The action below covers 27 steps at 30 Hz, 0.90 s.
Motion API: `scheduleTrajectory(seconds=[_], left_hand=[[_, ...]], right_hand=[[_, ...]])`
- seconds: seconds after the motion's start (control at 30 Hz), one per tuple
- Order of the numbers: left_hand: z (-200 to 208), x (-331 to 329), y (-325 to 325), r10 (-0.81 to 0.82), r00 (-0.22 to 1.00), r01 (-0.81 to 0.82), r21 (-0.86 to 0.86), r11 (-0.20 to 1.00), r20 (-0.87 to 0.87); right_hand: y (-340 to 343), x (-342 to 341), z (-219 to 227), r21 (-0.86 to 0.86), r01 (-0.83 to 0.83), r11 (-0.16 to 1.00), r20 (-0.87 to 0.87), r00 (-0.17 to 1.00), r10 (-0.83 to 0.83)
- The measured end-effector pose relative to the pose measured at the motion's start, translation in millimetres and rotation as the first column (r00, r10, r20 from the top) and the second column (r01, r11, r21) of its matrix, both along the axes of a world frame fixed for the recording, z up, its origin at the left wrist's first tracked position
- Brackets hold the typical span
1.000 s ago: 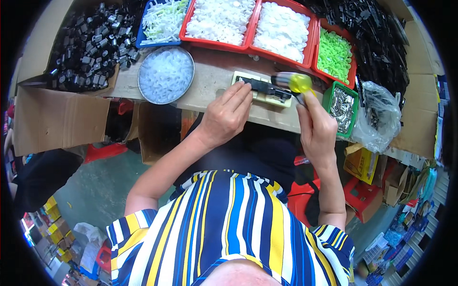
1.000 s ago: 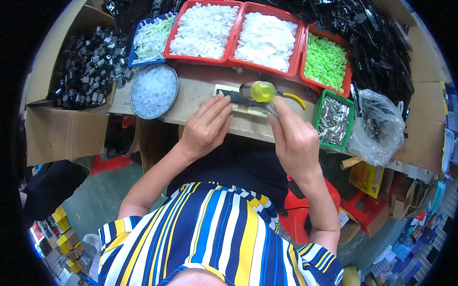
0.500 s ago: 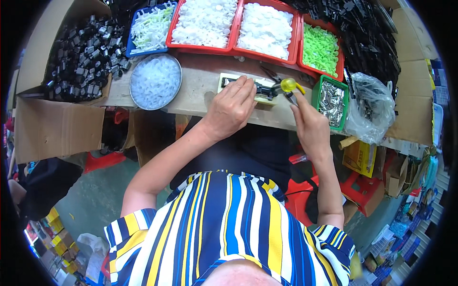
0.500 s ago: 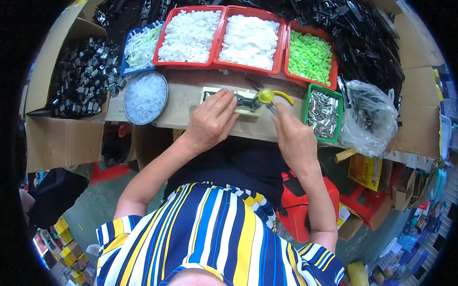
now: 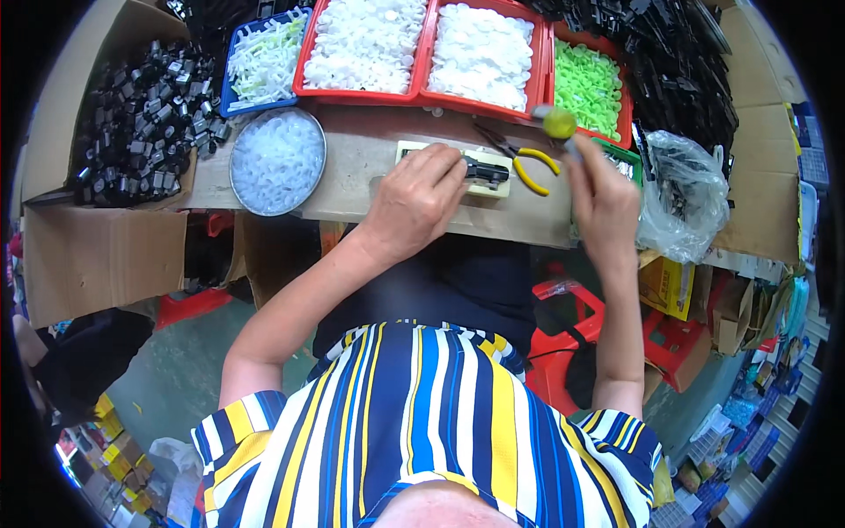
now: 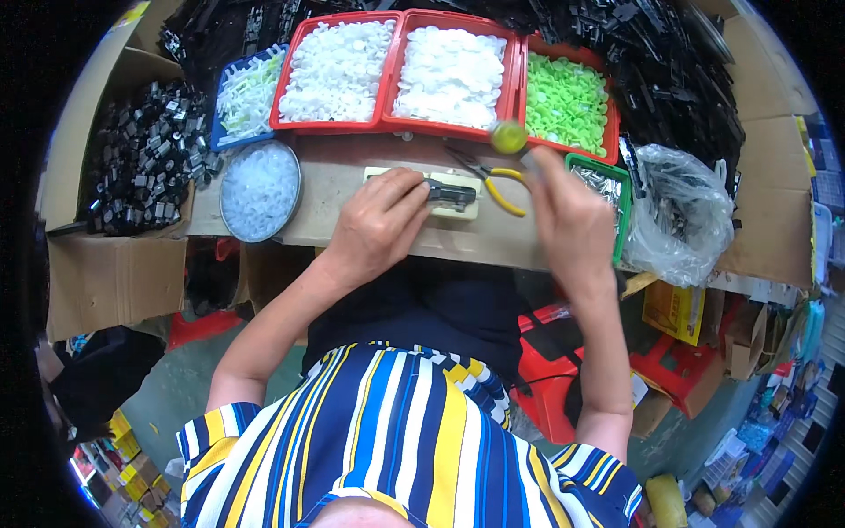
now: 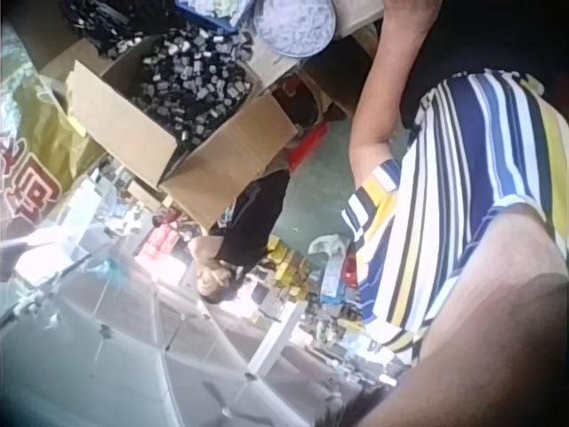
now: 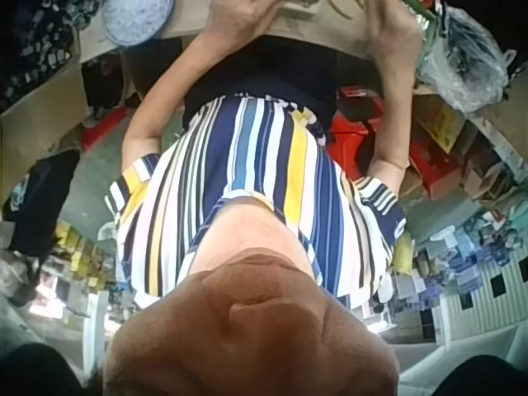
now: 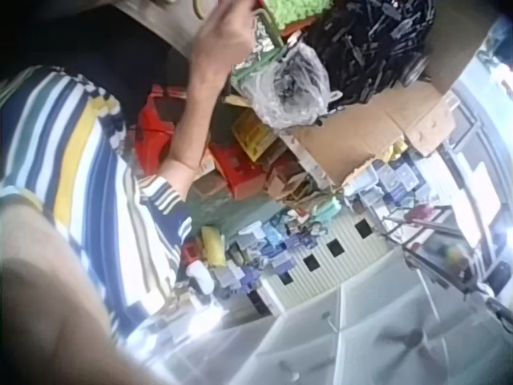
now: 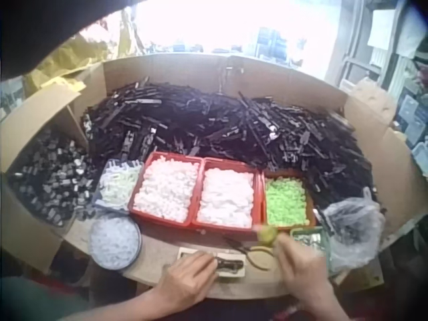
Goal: Assembling small plastic toy components using a jig and pliers in a factory workshop.
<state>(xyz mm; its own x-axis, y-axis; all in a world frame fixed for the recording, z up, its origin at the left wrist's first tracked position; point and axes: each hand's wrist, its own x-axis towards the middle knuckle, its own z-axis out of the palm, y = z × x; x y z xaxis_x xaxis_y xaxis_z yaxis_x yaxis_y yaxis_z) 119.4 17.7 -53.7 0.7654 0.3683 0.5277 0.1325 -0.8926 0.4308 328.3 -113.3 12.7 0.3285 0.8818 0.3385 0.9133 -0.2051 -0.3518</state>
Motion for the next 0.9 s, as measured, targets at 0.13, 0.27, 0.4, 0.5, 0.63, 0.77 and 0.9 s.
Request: scheduleTrajectory(seconds=[0.13,0.27,0.4,0.5,0.63,0.77,0.9], left_hand=[[11,8,9,0.008,0.999,-0.009,-0.009,1.000,-0.049],[14,10,13,-0.065,0.990,0.049,-0.124,0.991,-0.122],[34,11,20,-0.064,0.995,0.099,-0.547,0.831,0.083],[37,4,30,0.049,0.966,0.201,-0.861,0.468,0.252],[42,0,34,0.026,0.949,0.273,-0.860,0.430,0.314],[40,-5,23,-0.053,0.993,0.108,-0.686,0.720,0.101],[43,-6,20,-0.031,0.990,0.102,-0.537,0.837,0.140]], right_hand=[[23,67,-11,0.046,0.061,0.997,0.172,0.983,-0.068],[36,105,-26,-0.068,0.149,0.986,0.315,0.941,-0.121],[35,89,-21,0.053,0.052,0.997,0.355,0.933,-0.067],[25,47,-8,-0.020,-0.097,0.995,0.093,0.991,0.098],[11,14,-28,-0.242,-0.276,0.930,-0.024,0.960,0.278],[14,10,-35,-0.292,-0.256,0.922,0.023,0.961,0.274],[20,9,-36,-0.264,-0.246,0.933,0.072,0.959,0.274]])
